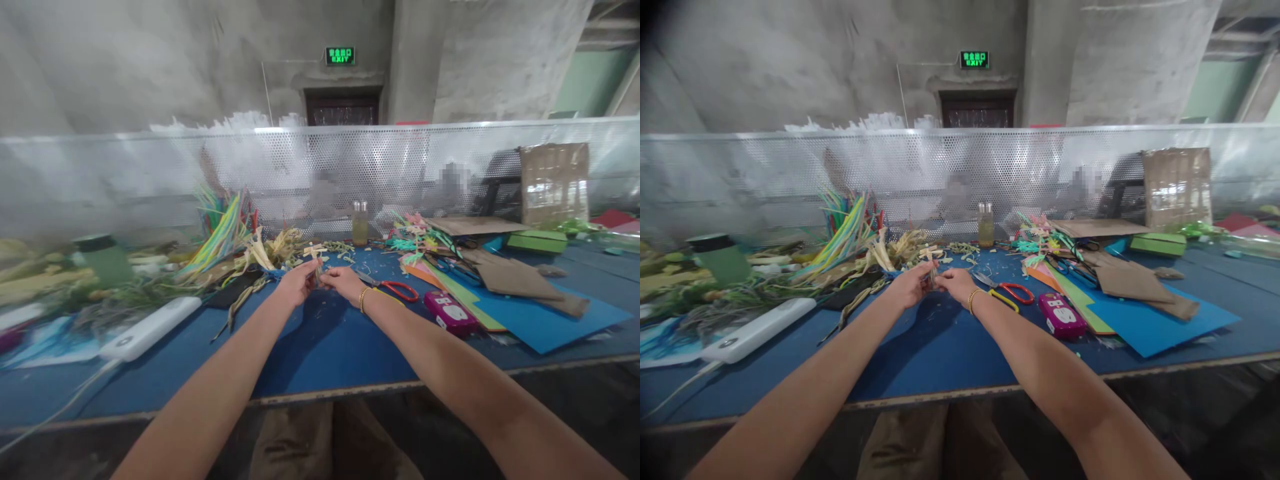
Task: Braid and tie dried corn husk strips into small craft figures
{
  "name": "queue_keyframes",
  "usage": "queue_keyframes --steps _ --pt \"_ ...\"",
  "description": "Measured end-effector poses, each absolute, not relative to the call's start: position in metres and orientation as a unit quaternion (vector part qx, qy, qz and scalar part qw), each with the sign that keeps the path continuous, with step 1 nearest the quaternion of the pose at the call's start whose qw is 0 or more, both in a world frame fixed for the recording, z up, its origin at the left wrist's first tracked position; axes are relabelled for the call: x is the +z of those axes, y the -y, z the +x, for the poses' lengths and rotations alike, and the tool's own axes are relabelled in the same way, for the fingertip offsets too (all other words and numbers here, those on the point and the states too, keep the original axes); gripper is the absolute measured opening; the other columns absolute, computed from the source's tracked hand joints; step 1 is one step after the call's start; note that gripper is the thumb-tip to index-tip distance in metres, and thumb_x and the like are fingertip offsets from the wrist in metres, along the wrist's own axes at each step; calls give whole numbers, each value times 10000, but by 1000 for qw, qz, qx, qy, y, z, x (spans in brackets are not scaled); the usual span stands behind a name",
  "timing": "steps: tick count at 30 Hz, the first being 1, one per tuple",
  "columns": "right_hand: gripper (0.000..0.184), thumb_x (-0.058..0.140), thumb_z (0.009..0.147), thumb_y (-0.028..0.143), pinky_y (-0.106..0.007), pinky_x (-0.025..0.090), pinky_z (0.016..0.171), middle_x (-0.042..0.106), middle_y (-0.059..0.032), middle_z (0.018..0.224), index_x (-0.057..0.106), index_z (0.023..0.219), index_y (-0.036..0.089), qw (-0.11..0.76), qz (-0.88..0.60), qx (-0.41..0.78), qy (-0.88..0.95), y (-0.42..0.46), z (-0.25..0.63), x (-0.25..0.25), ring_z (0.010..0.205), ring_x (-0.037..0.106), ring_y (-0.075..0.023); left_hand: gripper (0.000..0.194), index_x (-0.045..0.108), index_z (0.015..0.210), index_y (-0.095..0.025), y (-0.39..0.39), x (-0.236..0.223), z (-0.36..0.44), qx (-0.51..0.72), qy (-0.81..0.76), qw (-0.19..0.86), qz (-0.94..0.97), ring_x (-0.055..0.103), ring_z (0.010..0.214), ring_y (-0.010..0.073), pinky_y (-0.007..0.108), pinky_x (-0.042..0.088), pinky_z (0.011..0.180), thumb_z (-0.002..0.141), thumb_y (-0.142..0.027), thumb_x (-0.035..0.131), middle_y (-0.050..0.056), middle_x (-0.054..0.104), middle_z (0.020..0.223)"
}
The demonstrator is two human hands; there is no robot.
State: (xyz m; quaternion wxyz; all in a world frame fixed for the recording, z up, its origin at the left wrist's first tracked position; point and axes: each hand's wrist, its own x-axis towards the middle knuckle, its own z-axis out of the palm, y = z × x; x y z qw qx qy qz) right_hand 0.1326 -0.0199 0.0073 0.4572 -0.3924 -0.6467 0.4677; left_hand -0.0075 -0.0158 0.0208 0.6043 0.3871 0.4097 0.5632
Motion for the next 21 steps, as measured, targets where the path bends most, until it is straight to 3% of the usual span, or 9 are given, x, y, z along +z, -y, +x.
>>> queue_keyframes --steps 5,12,21 --pt "147 616 750 269 -218 451 608 671 -26 669 659 675 150 482 -408 439 640 14 136 6 572 556 -100 195 697 865 -167 18 20 -4 546 -403 610 409 569 570 82 179 415 503 692 -251 728 13 651 696" --pt "207 625 740 332 -231 437 608 684 -38 764 682 824 152 497 -440 440 604 13 140 9 648 582 -117 275 697 786 -163 11 14 -9 575 -425 551 430 506 518 65 185 347 465 554 -244 819 -18 605 614" --pt "254 688 622 304 -229 378 572 580 20 602 661 800 126 557 -394 456 571 11 142 8 561 470 -87 345 691 786 -153 19 14 -4 530 -446 503 516 484 496 64 208 358 489 510 -302 835 -15 597 598"
